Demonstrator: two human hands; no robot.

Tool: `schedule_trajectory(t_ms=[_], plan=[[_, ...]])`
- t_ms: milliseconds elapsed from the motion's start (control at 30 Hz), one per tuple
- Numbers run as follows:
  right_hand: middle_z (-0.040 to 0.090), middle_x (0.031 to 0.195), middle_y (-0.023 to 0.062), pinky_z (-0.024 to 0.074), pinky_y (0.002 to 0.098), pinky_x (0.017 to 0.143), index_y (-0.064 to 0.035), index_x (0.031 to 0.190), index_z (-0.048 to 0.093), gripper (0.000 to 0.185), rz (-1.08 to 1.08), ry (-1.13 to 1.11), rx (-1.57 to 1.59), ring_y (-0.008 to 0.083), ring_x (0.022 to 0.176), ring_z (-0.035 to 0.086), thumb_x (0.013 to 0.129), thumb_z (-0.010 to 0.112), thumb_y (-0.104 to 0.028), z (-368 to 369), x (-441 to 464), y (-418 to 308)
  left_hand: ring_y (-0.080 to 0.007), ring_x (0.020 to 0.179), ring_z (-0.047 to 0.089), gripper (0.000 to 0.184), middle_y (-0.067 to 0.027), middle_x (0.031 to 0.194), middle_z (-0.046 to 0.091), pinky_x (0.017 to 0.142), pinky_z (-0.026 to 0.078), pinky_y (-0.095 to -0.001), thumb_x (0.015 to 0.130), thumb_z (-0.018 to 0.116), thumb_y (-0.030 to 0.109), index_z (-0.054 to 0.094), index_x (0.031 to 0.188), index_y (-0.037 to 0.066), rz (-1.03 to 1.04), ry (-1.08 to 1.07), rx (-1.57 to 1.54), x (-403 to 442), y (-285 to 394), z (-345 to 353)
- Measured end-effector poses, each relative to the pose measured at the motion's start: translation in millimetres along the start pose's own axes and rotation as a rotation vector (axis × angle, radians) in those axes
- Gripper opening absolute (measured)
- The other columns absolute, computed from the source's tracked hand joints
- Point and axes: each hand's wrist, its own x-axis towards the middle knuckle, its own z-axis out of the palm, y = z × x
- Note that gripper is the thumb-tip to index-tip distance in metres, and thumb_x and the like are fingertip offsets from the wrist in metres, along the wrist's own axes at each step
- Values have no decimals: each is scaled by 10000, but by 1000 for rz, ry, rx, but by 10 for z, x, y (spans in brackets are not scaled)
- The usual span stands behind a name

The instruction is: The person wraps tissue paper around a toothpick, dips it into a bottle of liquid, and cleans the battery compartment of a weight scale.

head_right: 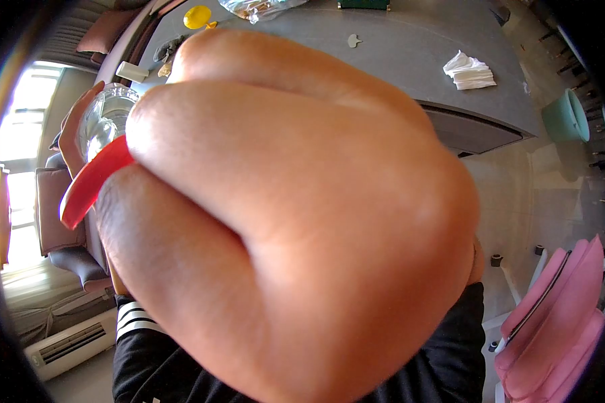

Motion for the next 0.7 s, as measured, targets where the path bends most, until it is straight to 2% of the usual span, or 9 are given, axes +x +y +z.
schedule_trajectory(t_ms=[167, 267, 367, 567, 633, 700], plan=[[617, 835, 136, 492, 297, 607, 45, 895, 619, 253, 7, 3, -2, 223, 708, 606, 655, 680, 99, -5, 5, -6, -247, 1091, 569, 725, -142, 1191, 574, 921, 469, -345, 613, 852, 98, 470, 1226, 35, 22, 23, -17, -19, -33, -22], [617, 831, 134, 492, 293, 607, 45, 891, 620, 246, 11, 5, -3, 218, 705, 606, 659, 677, 100, -9, 6, 3, -248, 1089, 570, 732, -143, 1189, 575, 920, 470, -345, 608, 856, 103, 469, 1226, 33, -106, -152, 67, 26, -10, -63], [618, 828, 132, 492, 289, 607, 44, 888, 621, 239, 13, 5, -3, 212, 703, 607, 662, 674, 101, 4, 9, 5, -247, 1095, 566, 730, -139, 1189, 576, 921, 470, -344, 603, 858, 106, 476, 1222, 37, 30, -18, 7, -17, -26, -5], [619, 821, 129, 491, 281, 606, 44, 882, 623, 225, 26, 2, 12, 201, 698, 607, 669, 667, 103, 20, 42, 9, -250, 1073, 569, 745, -117, 1162, 592, 913, 465, -354, 560, 874, 127, 506, 1204, 58, -158, -120, 99, -84, 27, 53], [619, 818, 128, 491, 278, 606, 43, 880, 624, 221, 37, -9, 13, 198, 696, 608, 671, 665, 104, 19, 41, 21, -256, 1058, 576, 762, -110, 1142, 605, 910, 460, -364, 534, 885, 144, 515, 1195, 62, -250, -168, 65, -137, 6, 115], [619, 816, 126, 491, 276, 606, 43, 877, 624, 217, 60, -15, 12, 194, 694, 608, 674, 663, 104, 13, 58, 28, -261, 1037, 585, 781, -109, 1119, 604, 896, 467, -370, 518, 899, 164, 514, 1190, 59, -272, -109, -37, -203, 46, 263]])
